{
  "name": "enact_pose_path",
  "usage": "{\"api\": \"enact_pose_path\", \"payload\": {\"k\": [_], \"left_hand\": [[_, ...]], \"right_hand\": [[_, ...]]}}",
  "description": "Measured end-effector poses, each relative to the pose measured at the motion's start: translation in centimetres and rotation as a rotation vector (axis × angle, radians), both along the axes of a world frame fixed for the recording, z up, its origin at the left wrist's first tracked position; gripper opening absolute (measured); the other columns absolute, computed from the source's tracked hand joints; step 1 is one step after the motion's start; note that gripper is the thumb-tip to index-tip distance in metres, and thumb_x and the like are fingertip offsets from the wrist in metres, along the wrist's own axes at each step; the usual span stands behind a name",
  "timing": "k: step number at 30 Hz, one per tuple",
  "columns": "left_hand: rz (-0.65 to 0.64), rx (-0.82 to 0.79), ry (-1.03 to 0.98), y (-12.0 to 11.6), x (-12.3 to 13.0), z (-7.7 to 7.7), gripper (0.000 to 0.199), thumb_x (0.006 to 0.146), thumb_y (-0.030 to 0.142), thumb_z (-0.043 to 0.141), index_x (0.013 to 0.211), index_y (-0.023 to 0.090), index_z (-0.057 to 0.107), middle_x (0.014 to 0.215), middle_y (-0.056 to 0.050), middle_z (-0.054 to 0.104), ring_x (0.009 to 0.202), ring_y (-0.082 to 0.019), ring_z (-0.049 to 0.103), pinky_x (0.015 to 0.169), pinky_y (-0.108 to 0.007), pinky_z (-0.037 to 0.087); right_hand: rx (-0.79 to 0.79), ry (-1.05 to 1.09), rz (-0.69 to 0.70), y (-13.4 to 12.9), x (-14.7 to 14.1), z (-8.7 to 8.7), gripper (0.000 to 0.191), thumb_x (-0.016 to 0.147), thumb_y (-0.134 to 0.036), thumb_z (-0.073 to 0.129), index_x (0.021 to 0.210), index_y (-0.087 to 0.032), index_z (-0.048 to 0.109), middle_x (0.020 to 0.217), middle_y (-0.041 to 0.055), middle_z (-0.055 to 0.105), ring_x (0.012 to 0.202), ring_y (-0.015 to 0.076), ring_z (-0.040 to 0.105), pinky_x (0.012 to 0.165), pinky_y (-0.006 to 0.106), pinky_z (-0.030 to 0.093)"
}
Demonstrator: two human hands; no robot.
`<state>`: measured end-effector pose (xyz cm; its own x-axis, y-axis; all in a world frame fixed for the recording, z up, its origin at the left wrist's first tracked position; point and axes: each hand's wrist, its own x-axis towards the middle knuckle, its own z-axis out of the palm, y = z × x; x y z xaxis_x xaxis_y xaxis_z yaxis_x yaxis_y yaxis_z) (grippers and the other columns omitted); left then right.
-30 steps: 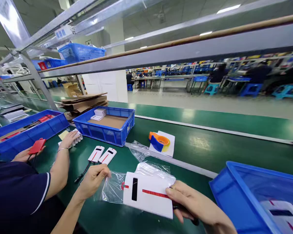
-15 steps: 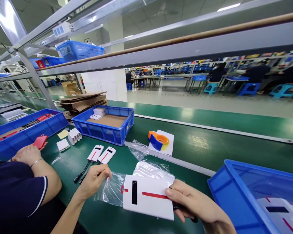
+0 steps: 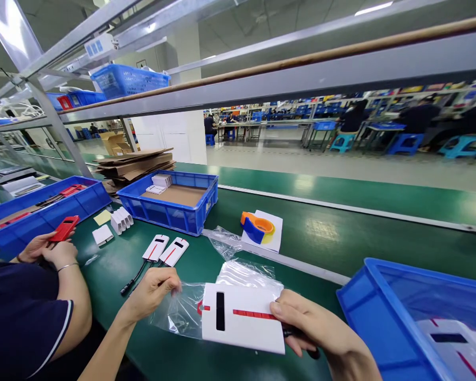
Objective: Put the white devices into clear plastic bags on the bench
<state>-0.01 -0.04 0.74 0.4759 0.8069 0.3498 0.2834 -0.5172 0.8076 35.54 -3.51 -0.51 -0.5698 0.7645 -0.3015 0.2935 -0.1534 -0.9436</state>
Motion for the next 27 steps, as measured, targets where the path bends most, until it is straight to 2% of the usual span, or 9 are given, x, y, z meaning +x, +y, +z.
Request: {"api": "enact_pose_path", "payload": {"k": [15,27], "left_hand": [[-0.054,-0.006,0.06,0.51,-0.61,-0.01,0.054,0.104,0.049,0.047,0.069,0.015,0.069,0.066,-0.004,0.067,0.062,-0.014,0.062,0.063,-0.023,0.047],[-0.006,-0.031,-0.06,0.2,-0.32,-0.89,0.052,0.104,0.049,0.048,0.072,0.014,0.071,0.063,-0.004,0.065,0.061,-0.015,0.061,0.063,-0.024,0.048]], "right_hand": [[0.009,0.018,0.005,-0.1,-0.23,0.46,0.078,0.074,-0.097,0.045,0.053,-0.022,0.046,0.038,-0.0055,0.039,0.03,0.0036,0.024,0.029,0.021,0.008],[-0.003,-0.035,-0.016,-0.05,-0.1,0.63,0.076,0.073,-0.098,0.044,0.057,-0.023,0.043,0.043,-0.0044,0.043,0.033,0.0044,0.025,0.032,0.021,0.012]]}}
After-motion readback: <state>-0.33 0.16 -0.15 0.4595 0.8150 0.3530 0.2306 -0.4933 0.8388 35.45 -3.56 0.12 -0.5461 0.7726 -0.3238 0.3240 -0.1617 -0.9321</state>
